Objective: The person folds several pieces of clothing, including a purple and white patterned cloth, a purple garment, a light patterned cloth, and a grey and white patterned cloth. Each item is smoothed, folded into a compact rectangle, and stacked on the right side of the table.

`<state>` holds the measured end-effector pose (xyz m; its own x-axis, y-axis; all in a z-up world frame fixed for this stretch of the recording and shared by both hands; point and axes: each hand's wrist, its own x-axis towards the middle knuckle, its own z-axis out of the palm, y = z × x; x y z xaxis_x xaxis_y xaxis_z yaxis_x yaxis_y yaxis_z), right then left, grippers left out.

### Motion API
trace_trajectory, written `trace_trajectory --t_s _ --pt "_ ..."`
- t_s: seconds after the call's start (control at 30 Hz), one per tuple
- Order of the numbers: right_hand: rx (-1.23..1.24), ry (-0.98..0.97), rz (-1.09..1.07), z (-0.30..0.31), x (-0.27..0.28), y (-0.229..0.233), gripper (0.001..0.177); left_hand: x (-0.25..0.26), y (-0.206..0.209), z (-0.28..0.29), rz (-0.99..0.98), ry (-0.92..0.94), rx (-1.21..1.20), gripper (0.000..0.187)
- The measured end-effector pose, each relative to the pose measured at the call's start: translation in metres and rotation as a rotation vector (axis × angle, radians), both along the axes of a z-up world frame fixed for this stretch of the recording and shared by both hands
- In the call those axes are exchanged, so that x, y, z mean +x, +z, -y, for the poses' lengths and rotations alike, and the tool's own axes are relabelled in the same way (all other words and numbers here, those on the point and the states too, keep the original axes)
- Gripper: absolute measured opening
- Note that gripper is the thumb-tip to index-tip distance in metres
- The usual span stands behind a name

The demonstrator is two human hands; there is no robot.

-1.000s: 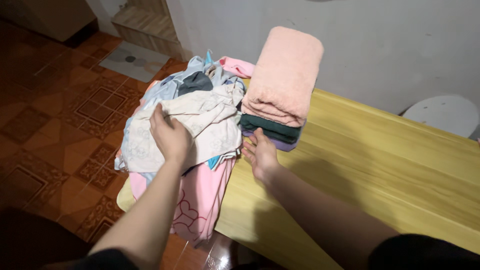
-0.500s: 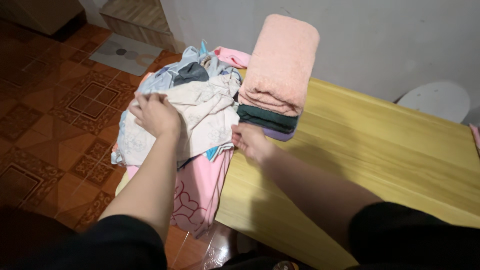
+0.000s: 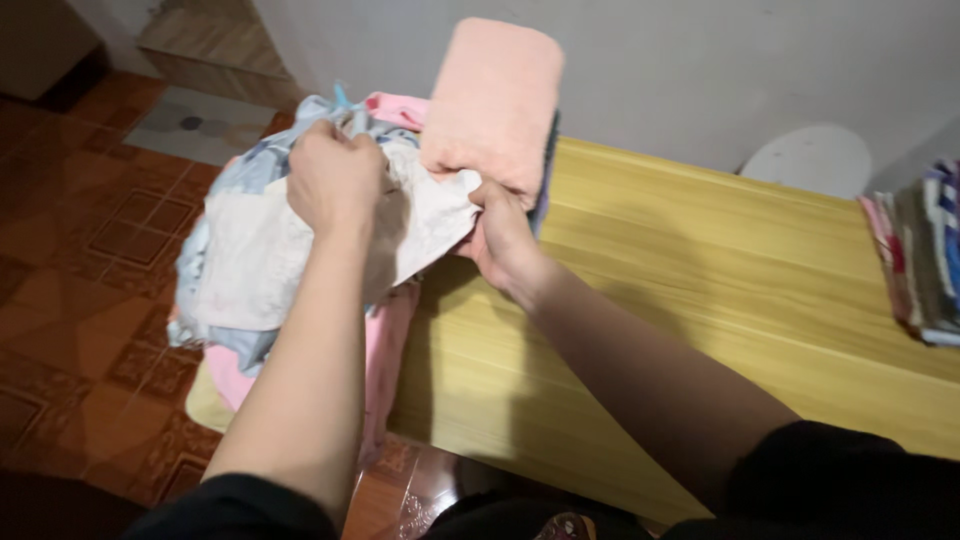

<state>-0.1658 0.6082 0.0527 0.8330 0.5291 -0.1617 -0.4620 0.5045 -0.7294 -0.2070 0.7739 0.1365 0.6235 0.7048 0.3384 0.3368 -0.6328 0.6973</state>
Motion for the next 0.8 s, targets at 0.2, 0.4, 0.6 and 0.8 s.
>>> trace_trajectory --t_s 0.2,0.4,0.6,0.8 --pt "-0.128 -0.227 0.130 0.073 0.007 -0.005 0.025 0.001 0.002 0.077 -0.268 -0.240 -0.069 0.033" --pt "-0.386 -0.371 0.213 0.181 0.018 -0.011 0.015 -0.004 -0.050 0.145 -0.316 -0.437 -0.138 0.032" --pt "-0.617 -0.520 0.194 0.295 0.028 -0.026 0.011 -0.009 -0.098 0.231 -0.333 -0.468 -0.384 0.023" --pt "-0.716 -0.543 0.198 0.388 0.033 -0.049 0.012 0.000 -0.155 0.311 -0.273 -0.488 -0.565 0.021"
